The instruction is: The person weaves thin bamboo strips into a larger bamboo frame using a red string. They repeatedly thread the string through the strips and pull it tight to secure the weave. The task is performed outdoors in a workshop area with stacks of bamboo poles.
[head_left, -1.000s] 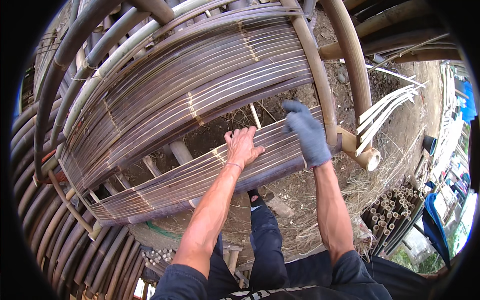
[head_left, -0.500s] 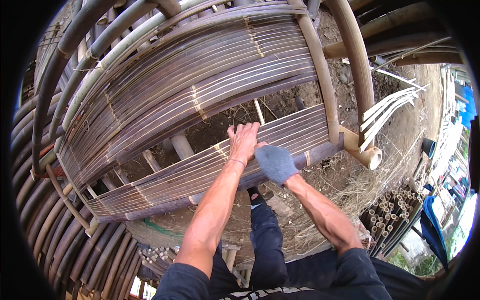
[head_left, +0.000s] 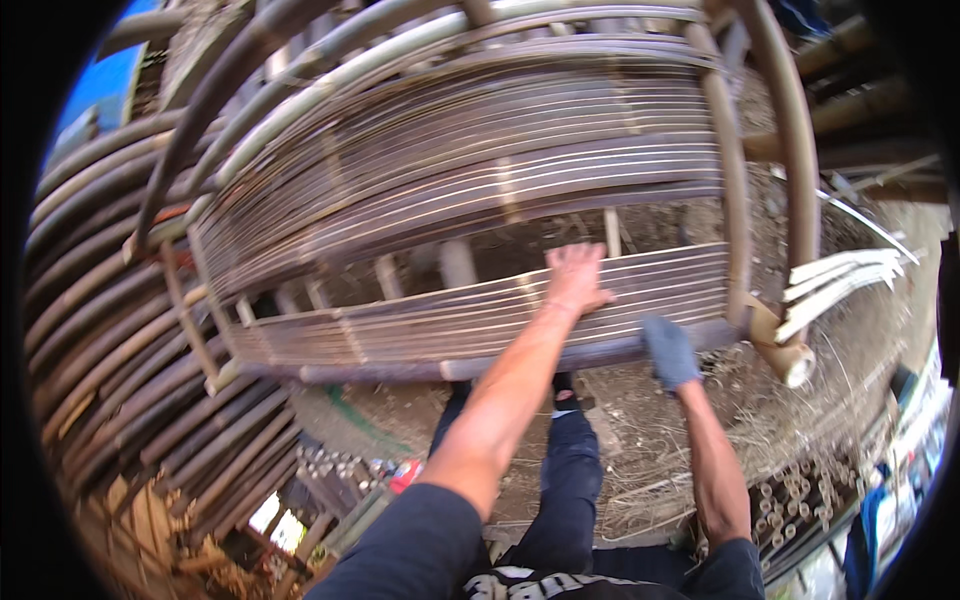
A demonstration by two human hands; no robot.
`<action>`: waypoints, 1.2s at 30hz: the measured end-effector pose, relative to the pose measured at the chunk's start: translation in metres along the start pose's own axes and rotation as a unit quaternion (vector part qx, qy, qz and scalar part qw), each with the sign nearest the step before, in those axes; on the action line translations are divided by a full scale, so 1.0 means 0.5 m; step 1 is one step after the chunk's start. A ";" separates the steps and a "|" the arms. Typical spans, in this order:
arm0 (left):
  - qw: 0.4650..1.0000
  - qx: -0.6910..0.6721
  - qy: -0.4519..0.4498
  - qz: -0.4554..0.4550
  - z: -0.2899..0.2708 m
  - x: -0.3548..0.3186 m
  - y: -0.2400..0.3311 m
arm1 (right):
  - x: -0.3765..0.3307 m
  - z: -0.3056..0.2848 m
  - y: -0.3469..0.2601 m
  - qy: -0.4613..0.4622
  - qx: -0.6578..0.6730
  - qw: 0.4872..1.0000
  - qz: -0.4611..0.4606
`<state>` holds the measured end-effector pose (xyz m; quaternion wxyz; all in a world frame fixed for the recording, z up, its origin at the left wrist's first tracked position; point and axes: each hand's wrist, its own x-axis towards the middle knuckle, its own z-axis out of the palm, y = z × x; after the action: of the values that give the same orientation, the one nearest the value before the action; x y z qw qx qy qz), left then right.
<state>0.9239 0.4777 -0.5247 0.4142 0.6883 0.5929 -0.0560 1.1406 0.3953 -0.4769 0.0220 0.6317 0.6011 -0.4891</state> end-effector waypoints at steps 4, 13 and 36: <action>0.988 -0.089 0.115 0.056 -0.023 -0.051 -0.031 | -0.122 -0.013 0.032 0.110 0.407 0.876 0.234; 0.935 -0.078 0.335 -0.091 -0.098 -0.434 -0.412 | -0.419 0.308 0.058 0.247 -0.054 0.838 0.484; 0.917 -0.270 0.285 0.073 -0.320 -0.545 -0.630 | -0.287 0.347 -0.822 0.279 0.302 0.904 0.118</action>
<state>0.5064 0.3552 -0.4243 0.4009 0.5785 0.6267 0.3346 0.7458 0.2963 -0.2448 -0.2812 0.7853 0.3266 -0.4446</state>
